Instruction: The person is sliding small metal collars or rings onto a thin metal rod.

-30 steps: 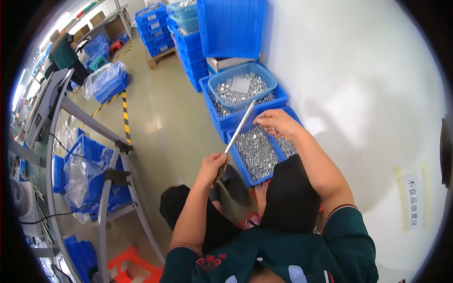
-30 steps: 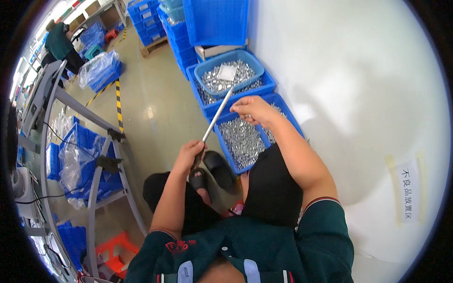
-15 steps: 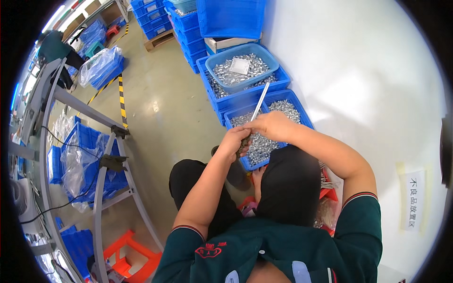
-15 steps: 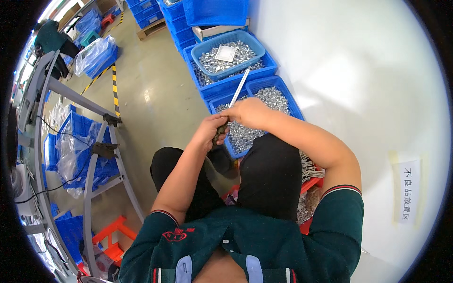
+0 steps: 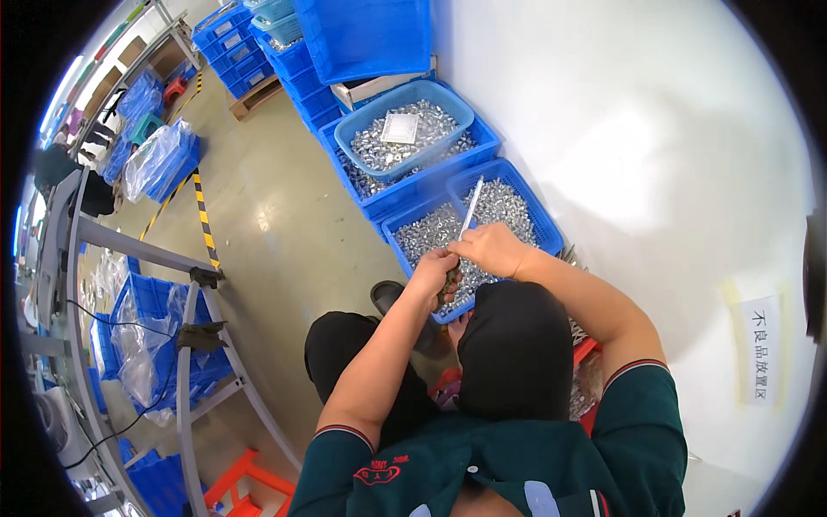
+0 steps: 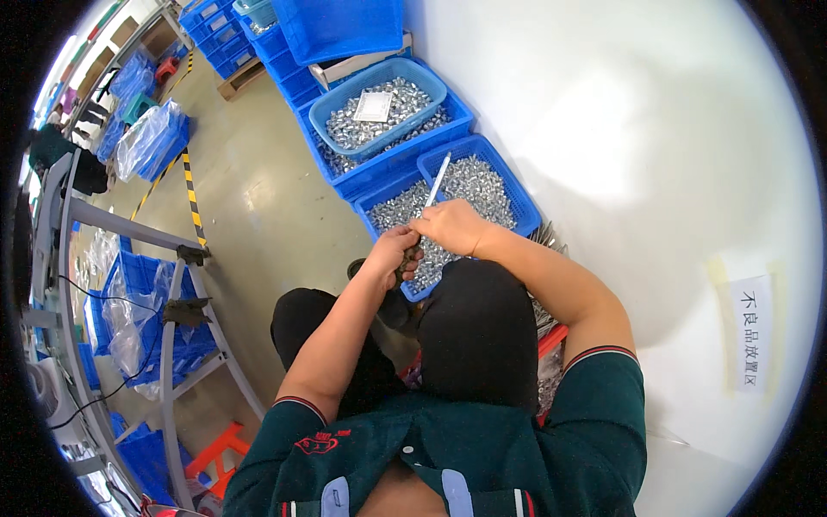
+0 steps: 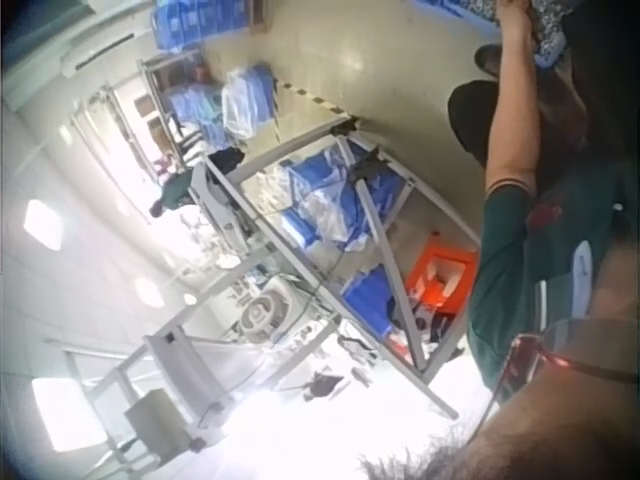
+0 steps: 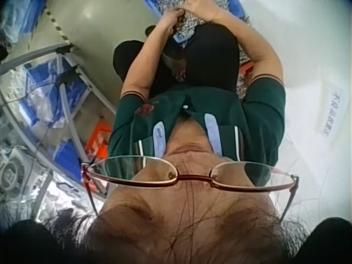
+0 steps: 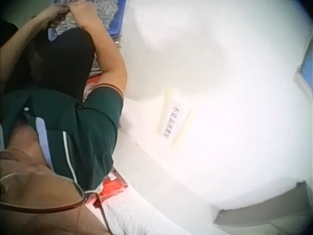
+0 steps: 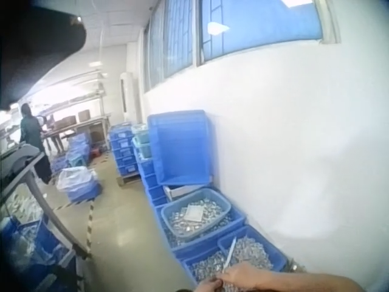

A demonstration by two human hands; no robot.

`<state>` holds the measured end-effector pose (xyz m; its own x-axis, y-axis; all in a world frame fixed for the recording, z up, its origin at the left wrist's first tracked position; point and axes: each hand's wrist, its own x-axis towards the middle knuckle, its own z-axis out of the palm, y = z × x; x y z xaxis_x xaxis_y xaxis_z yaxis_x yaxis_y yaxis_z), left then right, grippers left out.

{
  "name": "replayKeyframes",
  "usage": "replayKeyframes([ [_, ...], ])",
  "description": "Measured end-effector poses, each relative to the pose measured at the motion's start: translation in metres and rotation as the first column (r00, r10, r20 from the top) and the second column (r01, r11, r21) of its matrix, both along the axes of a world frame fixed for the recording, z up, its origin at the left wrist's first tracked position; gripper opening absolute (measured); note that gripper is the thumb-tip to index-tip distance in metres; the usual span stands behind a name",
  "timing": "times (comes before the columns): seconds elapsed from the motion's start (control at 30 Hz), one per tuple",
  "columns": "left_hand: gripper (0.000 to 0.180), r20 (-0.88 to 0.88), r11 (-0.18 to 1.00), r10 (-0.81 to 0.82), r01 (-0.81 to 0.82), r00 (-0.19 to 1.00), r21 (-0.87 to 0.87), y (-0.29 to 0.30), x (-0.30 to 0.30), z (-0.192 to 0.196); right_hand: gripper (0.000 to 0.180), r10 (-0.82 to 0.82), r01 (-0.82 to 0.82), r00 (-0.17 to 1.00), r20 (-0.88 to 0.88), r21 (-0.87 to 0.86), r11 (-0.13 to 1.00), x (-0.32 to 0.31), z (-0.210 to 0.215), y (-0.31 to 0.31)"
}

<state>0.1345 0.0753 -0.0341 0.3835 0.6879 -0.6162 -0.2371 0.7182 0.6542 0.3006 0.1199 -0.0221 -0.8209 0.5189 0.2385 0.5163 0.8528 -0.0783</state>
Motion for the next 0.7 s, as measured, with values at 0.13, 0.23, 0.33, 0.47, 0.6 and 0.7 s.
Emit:
replayKeyframes([
  [0.13,0.008,0.021,0.997,-0.022,0.024,1.000,-0.069,0.001,0.000,-0.008,0.014,0.053,-0.056,0.995,0.083,0.042,0.998,0.003,-0.009,0.004],
  [0.23,0.011,-0.009,0.995,-0.065,0.064,0.998,-0.081,-0.001,0.001,-0.013,0.011,0.065,-0.067,0.996,0.065,0.034,0.997,0.011,-0.021,0.009],
  [0.33,0.020,-0.053,0.988,-0.138,0.133,0.989,-0.080,-0.009,0.001,-0.014,0.015,-0.075,0.073,0.997,0.031,0.047,0.996,0.034,-0.042,0.024],
  [0.47,0.022,-0.093,0.981,-0.184,0.177,0.979,-0.078,-0.029,-0.005,0.000,0.021,-0.257,0.257,0.966,0.028,0.018,0.966,0.061,-0.059,0.038],
  [0.6,0.027,-0.109,0.977,-0.206,0.199,0.972,-0.070,-0.046,-0.017,0.017,0.024,-0.462,0.462,0.887,-0.006,-0.028,0.887,0.089,-0.090,0.060],
  [0.7,0.029,-0.093,0.987,-0.158,0.154,0.983,-0.052,-0.053,-0.038,0.024,0.026,-0.607,0.591,0.794,-0.028,-0.200,0.782,0.090,-0.102,0.067],
])
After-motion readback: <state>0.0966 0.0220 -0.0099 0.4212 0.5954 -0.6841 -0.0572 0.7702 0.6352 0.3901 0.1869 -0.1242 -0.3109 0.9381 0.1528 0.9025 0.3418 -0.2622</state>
